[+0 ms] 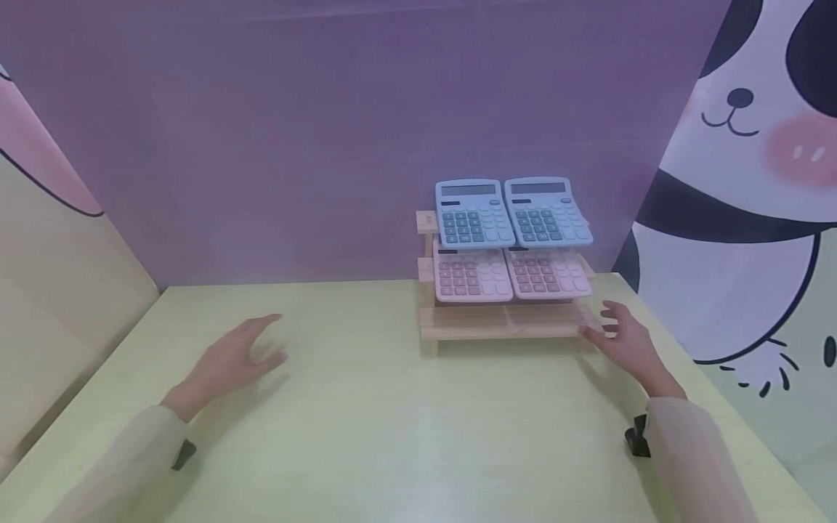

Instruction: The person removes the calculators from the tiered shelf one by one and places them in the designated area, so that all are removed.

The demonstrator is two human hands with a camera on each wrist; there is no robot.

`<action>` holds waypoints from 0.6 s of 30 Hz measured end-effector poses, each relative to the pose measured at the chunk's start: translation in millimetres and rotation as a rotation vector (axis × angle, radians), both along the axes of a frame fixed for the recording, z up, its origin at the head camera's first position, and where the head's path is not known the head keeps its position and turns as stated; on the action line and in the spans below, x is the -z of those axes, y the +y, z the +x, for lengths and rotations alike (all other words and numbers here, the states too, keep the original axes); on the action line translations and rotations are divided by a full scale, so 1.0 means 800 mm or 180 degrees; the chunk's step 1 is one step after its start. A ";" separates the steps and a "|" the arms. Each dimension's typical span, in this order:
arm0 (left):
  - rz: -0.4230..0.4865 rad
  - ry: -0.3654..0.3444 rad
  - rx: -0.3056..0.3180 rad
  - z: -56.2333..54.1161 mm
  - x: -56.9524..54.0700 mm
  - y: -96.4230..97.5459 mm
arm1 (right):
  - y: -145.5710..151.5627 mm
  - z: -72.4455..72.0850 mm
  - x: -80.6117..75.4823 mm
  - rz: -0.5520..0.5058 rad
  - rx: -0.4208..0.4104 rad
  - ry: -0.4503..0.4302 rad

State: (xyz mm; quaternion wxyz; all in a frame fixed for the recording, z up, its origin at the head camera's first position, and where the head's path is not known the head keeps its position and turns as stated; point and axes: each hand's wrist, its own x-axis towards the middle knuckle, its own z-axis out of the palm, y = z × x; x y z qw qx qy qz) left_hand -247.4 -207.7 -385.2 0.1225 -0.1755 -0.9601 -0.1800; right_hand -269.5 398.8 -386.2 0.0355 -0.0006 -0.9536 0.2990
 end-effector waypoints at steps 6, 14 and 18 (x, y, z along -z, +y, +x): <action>0.0017 -0.0018 0.0128 0.000 -0.001 0.012 | -0.002 -0.005 0.000 -0.0063 -0.0058 0.0035; 0.0092 -0.0071 0.0270 0.004 -0.009 0.031 | -0.005 -0.009 -0.003 -0.0123 -0.0152 -0.0082; 0.0133 -0.0070 0.0339 0.003 -0.009 0.040 | -0.006 -0.010 -0.005 -0.0160 -0.0192 -0.0120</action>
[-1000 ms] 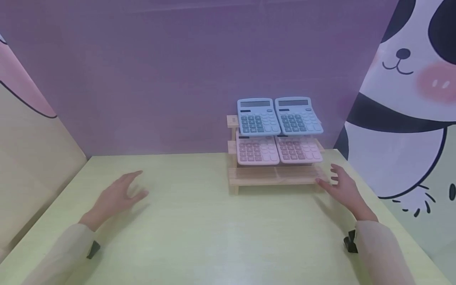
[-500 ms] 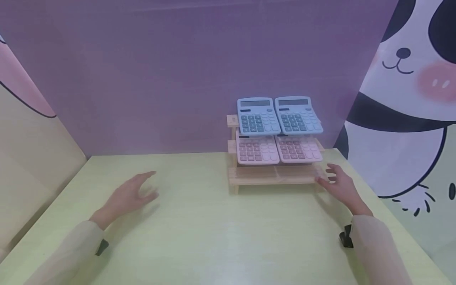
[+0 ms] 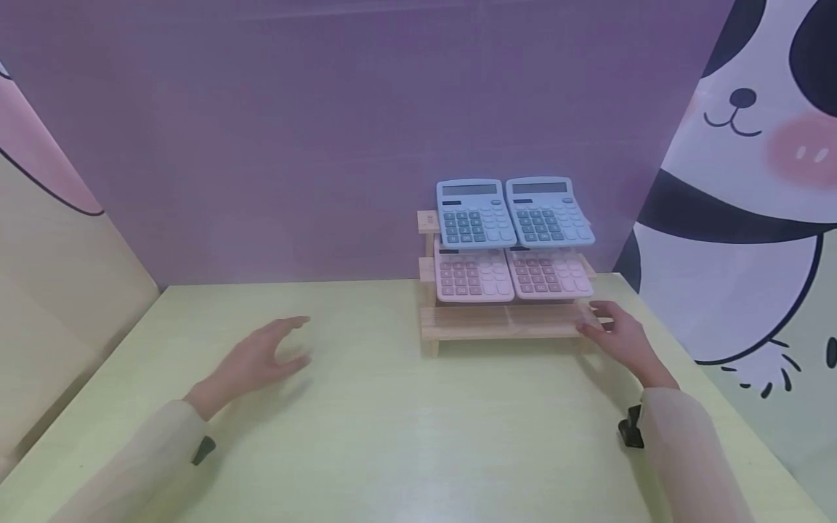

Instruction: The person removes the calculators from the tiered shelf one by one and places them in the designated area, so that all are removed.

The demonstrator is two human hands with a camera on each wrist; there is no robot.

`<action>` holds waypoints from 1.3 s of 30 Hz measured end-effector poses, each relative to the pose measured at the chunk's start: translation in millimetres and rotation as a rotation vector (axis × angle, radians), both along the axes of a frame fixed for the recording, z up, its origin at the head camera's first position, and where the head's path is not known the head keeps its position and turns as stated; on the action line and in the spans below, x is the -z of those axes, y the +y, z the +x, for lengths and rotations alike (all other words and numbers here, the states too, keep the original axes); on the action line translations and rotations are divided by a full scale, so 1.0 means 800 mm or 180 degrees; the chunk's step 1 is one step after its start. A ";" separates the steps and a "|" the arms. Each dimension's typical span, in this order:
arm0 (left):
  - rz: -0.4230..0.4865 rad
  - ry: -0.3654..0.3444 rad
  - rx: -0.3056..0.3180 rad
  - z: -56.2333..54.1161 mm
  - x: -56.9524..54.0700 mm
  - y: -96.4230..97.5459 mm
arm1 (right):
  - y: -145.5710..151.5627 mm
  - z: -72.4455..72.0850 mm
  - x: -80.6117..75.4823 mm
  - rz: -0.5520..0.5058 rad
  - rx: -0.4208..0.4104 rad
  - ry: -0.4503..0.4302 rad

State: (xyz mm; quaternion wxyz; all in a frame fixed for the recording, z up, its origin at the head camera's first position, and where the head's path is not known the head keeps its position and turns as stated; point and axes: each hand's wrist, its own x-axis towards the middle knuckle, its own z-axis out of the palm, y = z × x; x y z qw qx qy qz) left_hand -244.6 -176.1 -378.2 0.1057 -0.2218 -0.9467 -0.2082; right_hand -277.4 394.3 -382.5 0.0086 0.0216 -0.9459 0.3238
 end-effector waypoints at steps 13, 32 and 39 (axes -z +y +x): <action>0.0255 -0.0178 0.0179 -0.010 0.003 0.033 | 0.007 -0.003 0.001 -0.0146 -0.0196 -0.0151; 0.0661 -0.0446 0.0470 -0.034 0.009 0.099 | 0.008 -0.006 0.004 -0.0199 -0.0176 -0.0135; 0.0699 -0.0625 0.0603 -0.046 0.011 0.126 | 0.008 -0.005 0.002 -0.0195 -0.0176 -0.0185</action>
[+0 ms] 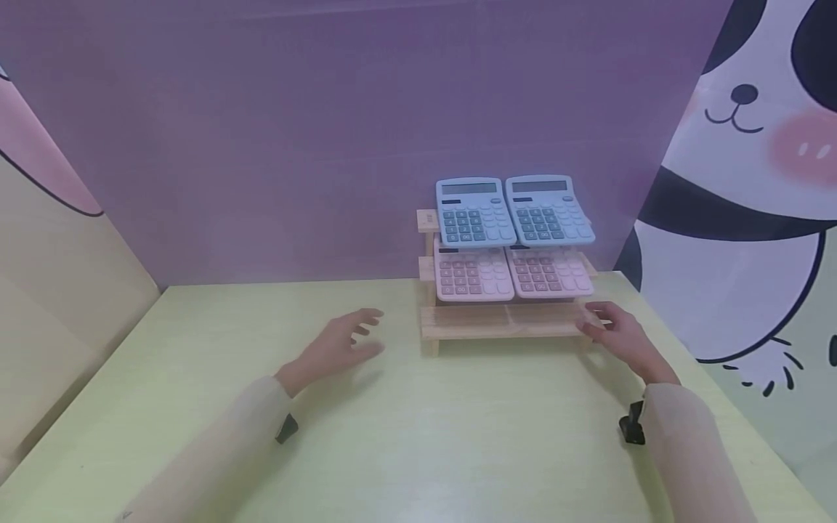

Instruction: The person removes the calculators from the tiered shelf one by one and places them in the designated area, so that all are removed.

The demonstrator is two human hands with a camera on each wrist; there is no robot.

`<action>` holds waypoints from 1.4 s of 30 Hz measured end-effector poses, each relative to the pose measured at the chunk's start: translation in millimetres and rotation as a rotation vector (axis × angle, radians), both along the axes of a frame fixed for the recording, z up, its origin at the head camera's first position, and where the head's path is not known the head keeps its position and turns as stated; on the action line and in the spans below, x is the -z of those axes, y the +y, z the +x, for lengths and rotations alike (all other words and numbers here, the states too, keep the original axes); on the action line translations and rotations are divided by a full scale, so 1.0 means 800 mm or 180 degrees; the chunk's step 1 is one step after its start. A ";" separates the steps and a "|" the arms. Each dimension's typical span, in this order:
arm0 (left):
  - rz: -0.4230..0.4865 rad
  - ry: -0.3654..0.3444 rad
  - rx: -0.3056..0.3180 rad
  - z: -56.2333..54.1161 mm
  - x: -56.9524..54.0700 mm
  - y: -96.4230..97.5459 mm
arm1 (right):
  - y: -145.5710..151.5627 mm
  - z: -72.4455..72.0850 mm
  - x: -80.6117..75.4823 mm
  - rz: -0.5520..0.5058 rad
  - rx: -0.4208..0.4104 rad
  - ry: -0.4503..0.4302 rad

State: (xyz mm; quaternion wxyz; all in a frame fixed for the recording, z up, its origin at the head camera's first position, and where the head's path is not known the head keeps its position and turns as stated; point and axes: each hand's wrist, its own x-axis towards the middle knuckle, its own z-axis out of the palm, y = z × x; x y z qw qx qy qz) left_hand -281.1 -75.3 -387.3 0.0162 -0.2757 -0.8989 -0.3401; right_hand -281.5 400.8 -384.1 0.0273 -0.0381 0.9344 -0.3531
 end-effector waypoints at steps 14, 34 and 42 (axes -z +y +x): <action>0.0081 -0.0210 0.0072 -0.025 -0.003 0.055 | -0.002 0.001 -0.005 -0.0076 0.0012 -0.0129; 0.0134 -0.0622 -0.0087 -0.047 0.002 0.100 | -0.003 0.001 -0.007 -0.0103 0.0020 -0.0238; 0.0376 -0.0726 -0.0061 -0.052 0.010 0.105 | -0.005 0.002 -0.008 -0.0142 0.0023 -0.0281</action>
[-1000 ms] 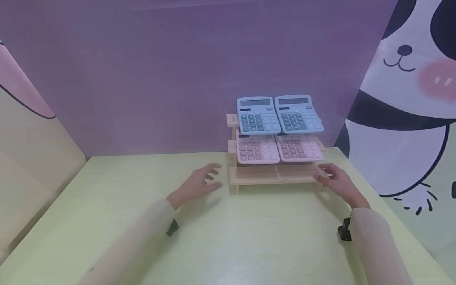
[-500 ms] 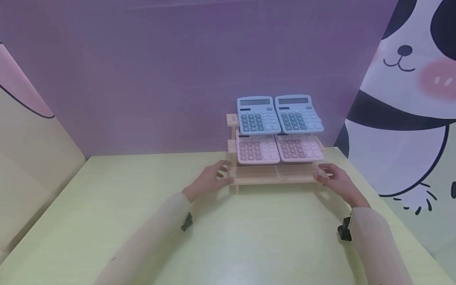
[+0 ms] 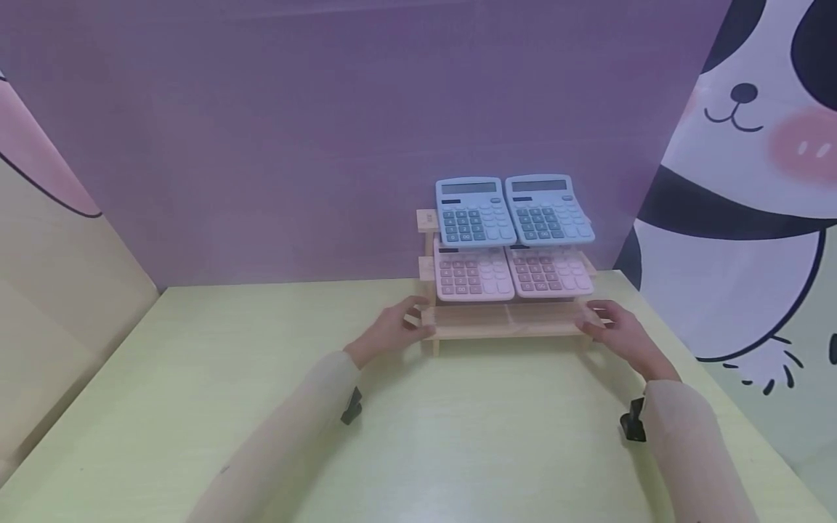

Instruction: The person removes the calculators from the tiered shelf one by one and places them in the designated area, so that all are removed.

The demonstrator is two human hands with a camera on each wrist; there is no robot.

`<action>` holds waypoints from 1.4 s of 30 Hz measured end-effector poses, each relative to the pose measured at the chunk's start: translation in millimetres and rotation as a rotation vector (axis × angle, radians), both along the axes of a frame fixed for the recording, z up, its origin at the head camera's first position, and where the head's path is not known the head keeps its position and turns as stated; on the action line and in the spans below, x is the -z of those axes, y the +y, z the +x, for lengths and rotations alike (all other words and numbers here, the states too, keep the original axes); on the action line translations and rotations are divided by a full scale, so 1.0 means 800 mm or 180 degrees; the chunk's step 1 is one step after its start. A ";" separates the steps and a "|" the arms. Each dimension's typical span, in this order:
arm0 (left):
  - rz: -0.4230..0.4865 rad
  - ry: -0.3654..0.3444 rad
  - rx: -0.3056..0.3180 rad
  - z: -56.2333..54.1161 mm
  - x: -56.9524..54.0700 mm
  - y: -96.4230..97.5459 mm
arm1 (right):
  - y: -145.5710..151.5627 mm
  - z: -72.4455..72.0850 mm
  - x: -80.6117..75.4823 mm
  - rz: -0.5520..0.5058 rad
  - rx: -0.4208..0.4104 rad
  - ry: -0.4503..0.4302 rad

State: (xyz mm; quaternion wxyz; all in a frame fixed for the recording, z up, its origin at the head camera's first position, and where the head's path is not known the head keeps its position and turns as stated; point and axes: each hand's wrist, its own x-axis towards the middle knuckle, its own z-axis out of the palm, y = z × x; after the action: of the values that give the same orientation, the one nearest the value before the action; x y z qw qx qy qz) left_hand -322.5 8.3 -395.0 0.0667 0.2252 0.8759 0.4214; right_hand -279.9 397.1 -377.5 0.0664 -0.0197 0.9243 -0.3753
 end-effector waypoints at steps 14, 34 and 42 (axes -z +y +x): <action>0.0280 -0.0105 0.0033 0.002 0.000 0.001 | 0.003 0.001 0.003 -0.0040 -0.0092 0.0011; 0.0410 -0.0287 0.0046 0.001 0.000 0.001 | 0.003 -0.002 0.006 -0.0151 -0.0067 0.0023; 0.0454 -0.0336 0.0023 0.001 -0.002 0.002 | -0.001 0.000 0.006 -0.0272 0.0021 0.0028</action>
State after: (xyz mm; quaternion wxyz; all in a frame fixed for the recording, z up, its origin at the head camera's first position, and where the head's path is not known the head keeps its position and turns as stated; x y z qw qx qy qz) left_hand -321.3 10.3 -393.5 0.0982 0.2100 0.8381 0.4938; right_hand -279.6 396.4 -381.9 0.0602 -0.0212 0.9078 -0.4146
